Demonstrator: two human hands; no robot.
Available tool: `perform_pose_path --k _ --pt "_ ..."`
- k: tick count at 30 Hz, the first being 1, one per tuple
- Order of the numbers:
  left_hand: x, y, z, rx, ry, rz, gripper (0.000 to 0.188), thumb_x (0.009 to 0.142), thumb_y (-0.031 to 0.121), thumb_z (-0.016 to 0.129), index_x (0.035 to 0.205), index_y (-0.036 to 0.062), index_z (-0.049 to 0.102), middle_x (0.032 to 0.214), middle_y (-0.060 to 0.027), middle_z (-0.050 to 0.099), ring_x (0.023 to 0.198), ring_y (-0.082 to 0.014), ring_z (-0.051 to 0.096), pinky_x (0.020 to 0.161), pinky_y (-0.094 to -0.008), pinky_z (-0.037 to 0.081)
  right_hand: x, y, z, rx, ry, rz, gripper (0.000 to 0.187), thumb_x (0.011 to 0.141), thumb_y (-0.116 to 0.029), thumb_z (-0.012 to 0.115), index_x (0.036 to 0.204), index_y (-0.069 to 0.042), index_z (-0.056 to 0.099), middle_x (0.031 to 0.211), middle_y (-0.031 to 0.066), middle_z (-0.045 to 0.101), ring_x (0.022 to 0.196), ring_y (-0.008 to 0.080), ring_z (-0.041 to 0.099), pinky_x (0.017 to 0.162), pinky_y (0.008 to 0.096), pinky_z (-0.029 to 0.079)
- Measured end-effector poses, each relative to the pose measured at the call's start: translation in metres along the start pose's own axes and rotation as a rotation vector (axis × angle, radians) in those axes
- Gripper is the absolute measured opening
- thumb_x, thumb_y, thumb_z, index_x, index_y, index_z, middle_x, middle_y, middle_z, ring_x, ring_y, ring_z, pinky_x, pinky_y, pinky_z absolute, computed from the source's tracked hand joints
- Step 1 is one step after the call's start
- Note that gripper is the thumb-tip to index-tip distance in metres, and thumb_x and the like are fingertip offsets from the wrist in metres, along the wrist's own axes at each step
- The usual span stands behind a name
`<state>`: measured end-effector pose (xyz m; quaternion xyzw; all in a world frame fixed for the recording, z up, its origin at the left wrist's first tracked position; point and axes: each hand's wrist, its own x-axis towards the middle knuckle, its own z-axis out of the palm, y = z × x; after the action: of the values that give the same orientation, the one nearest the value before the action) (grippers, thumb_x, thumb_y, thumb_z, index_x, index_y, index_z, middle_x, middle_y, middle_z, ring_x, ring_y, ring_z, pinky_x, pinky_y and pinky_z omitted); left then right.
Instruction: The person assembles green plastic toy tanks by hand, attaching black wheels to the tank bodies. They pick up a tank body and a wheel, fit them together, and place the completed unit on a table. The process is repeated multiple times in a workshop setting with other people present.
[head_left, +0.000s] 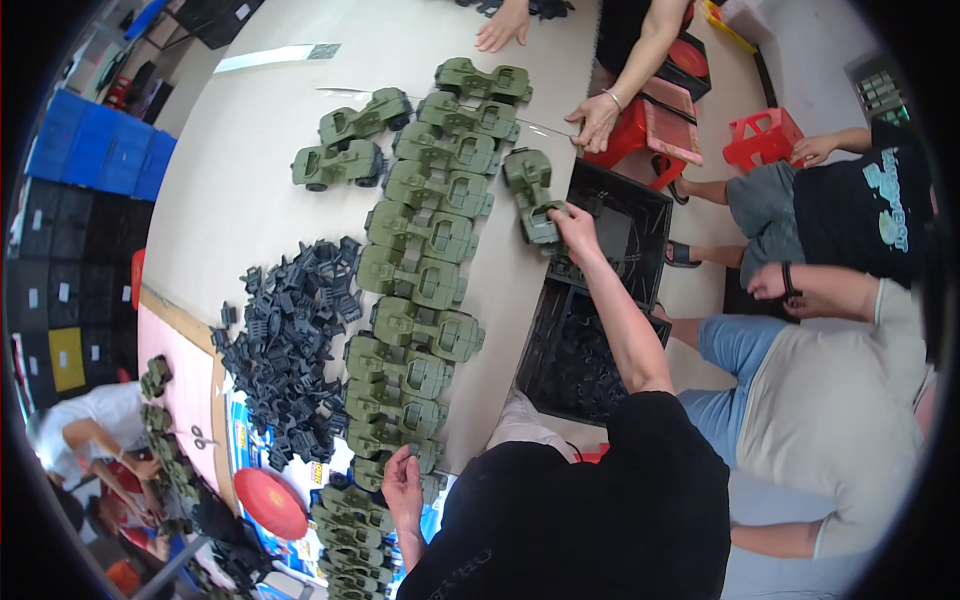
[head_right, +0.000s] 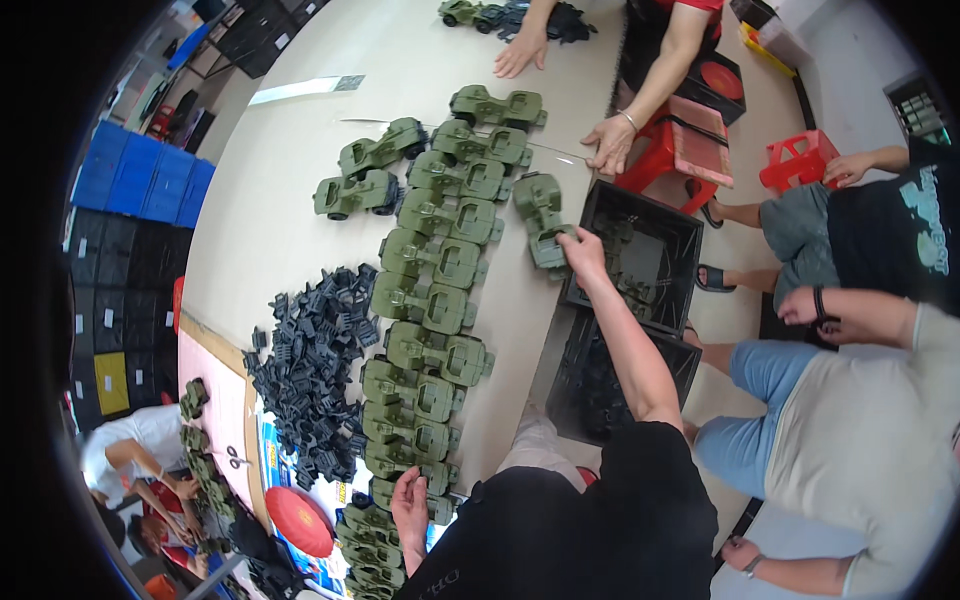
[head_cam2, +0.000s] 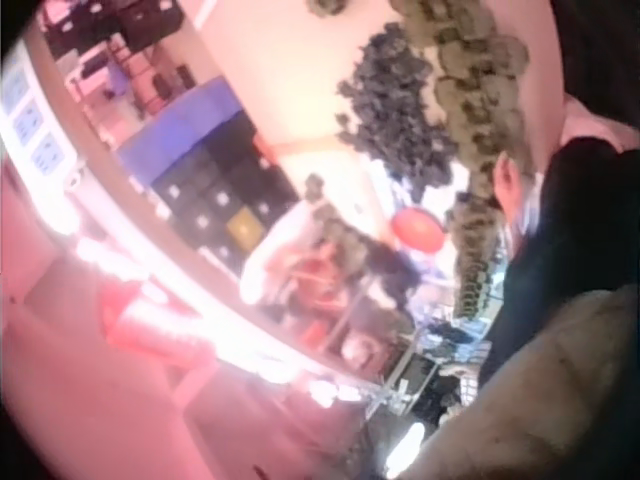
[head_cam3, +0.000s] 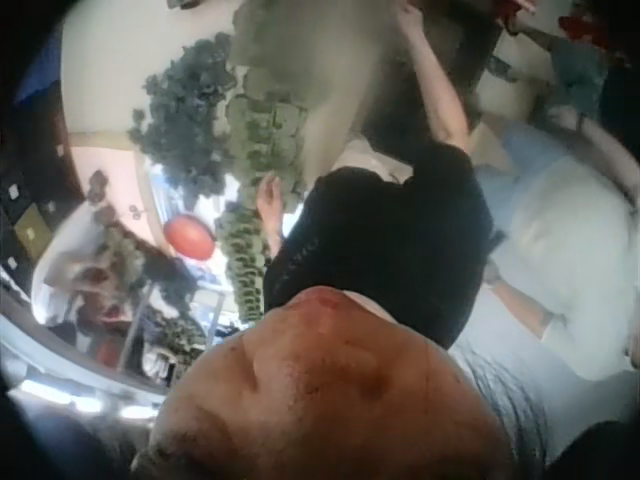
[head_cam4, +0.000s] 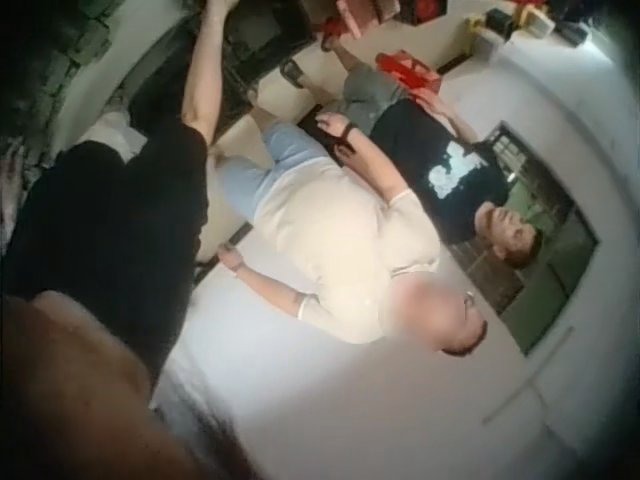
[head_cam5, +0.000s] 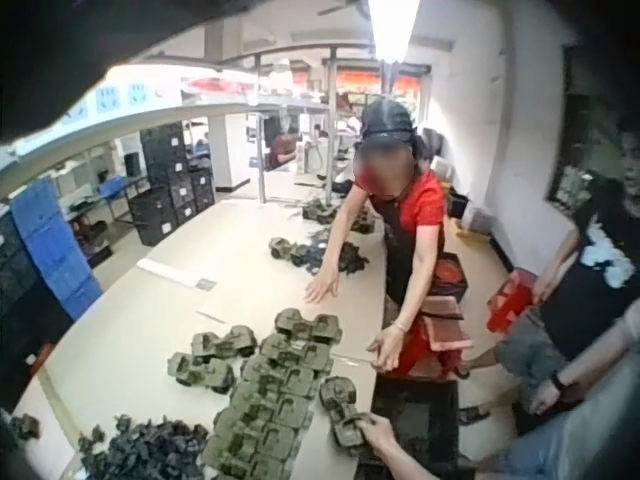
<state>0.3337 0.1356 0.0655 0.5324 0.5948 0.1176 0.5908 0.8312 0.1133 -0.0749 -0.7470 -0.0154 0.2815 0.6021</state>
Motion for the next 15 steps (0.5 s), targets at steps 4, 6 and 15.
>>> perform_pose_path --k 4,6,15 --pt "0.011 0.022 0.006 0.16 -0.046 0.038 0.031 0.088 0.016 0.059 0.114 -0.0001 0.056 0.101 -0.0081 0.06 0.086 -0.0114 0.057 0.074 -0.0242 0.045 -0.015 -0.028 -0.001 -0.438 -0.177 0.031 0.059 0.074 -0.037 0.064 0.118 0.002 0.056 0.106 0.019 0.062 0.095 0.0263 0.061 0.083 0.0332 0.046" --pt "0.017 0.027 0.004 0.24 -0.078 0.088 0.031 0.087 0.016 0.059 0.114 0.0002 0.057 0.101 -0.0081 0.06 0.085 -0.0125 0.057 0.073 -0.0243 0.045 -0.015 -0.025 0.005 -0.567 -0.006 -0.105 0.076 0.071 -0.047 0.066 0.124 0.003 0.049 0.116 0.0232 0.056 0.104 0.0303 0.056 0.088 0.0352 0.043" --pt "0.012 0.022 -0.001 0.36 -0.064 0.17 0.029 0.086 0.015 0.06 0.112 0.0028 0.058 0.098 -0.0083 0.06 0.081 -0.0156 0.058 0.068 -0.0263 0.046 -0.037 -0.051 0.04 -0.886 0.053 -0.059 0.11 0.062 -0.058 0.07 0.14 0.001 0.019 0.13 0.0234 0.039 0.121 0.0376 0.039 0.094 0.0452 0.04"
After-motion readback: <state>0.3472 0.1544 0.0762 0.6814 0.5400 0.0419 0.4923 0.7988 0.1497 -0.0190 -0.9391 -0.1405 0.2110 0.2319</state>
